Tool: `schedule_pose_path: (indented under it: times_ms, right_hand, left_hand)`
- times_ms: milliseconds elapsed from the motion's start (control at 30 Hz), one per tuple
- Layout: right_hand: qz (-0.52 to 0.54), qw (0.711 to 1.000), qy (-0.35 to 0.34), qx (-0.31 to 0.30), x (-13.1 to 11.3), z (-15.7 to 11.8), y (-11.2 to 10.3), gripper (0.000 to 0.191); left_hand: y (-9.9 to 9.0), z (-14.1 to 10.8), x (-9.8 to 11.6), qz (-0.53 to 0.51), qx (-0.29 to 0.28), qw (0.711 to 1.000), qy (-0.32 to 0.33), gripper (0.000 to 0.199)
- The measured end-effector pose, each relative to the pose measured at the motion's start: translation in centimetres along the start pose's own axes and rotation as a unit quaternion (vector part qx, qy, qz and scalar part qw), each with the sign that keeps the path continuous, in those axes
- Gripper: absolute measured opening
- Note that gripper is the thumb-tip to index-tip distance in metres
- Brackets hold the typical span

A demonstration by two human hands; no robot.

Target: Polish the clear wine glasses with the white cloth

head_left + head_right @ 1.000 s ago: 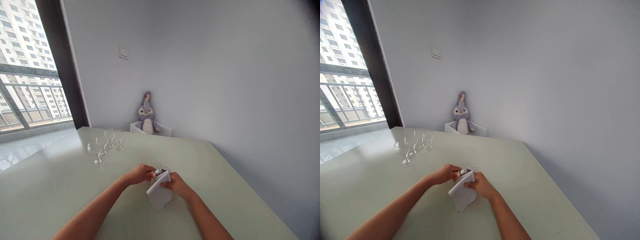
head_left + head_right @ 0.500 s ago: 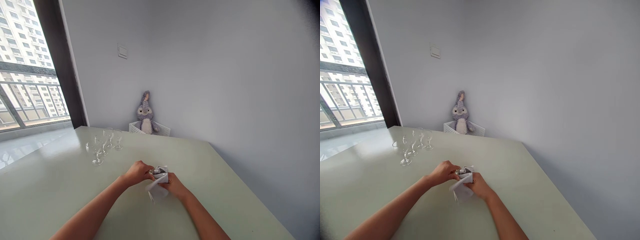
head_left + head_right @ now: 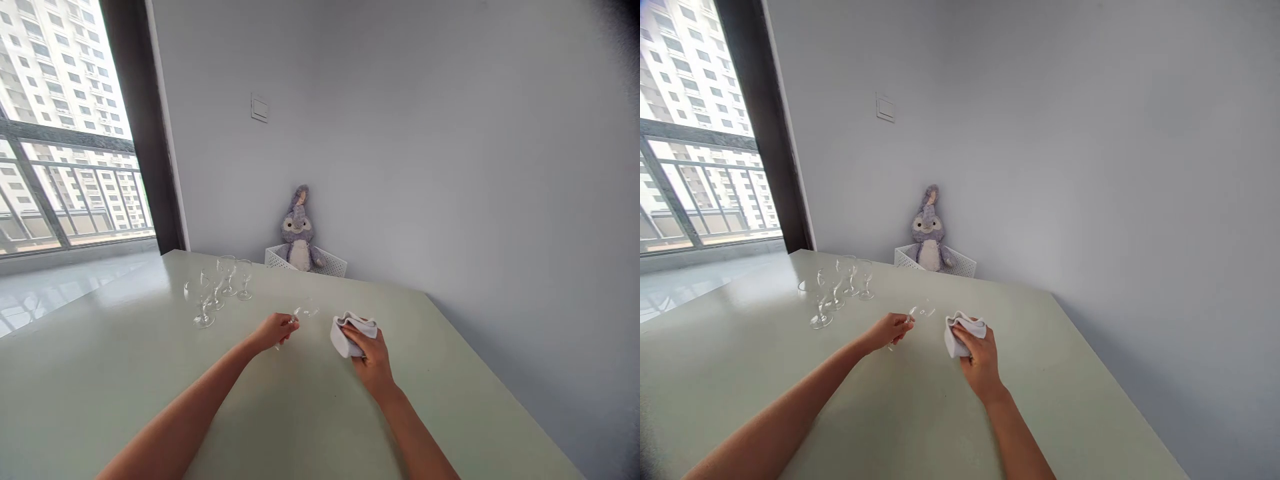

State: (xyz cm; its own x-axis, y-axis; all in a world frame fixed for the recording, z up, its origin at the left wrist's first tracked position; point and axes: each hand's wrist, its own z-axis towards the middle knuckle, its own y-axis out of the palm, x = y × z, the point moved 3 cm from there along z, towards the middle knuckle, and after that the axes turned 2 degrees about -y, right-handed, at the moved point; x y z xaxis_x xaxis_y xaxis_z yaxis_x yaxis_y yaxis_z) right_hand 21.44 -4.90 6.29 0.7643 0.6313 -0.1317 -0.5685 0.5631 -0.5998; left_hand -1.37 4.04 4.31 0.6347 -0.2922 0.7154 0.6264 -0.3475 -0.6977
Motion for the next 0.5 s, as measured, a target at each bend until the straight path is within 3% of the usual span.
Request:
schedule_pose_path:
  times_ms: [133, 200, 267, 333, 400, 500]
  right_hand:
    - [-0.065, 0.993, -0.043, -0.084, -3.4, 0.6, 1.6, 0.05]
    - [-0.073, 0.993, -0.029, -0.093, -4.1, 0.8, 2.3, 0.041]
    - [-0.044, 0.995, 0.029, -0.087, -3.5, 0.7, 2.5, 0.028]
    - [0.03, 0.987, 0.136, -0.083, -1.9, 0.5, 2.4, 0.029]
    - [0.145, 0.947, 0.276, -0.075, -0.2, 0.1, 2.2, 0.041]
    - [0.32, 0.828, 0.459, -0.019, 1.0, -0.8, 2.3, 0.05]
  left_hand:
    - [1.8, -0.7, 1.4, 0.08, 0.036, 0.996, 0.03, 0.021]
    - [3.6, -1.6, 2.8, 0.116, 0.033, 0.991, 0.063, 0.013]
    - [5.2, -2.5, 4.2, 0.182, 0.023, 0.975, 0.126, 0.012]
    - [6.1, -3.2, 5.3, 0.265, 0.029, 0.943, 0.2, 0.016]
    - [6.3, -3.5, 5.7, 0.316, 0.051, 0.916, 0.24, 0.023]
    - [6.0, -3.3, 5.5, 0.287, 0.083, 0.93, 0.216, 0.029]
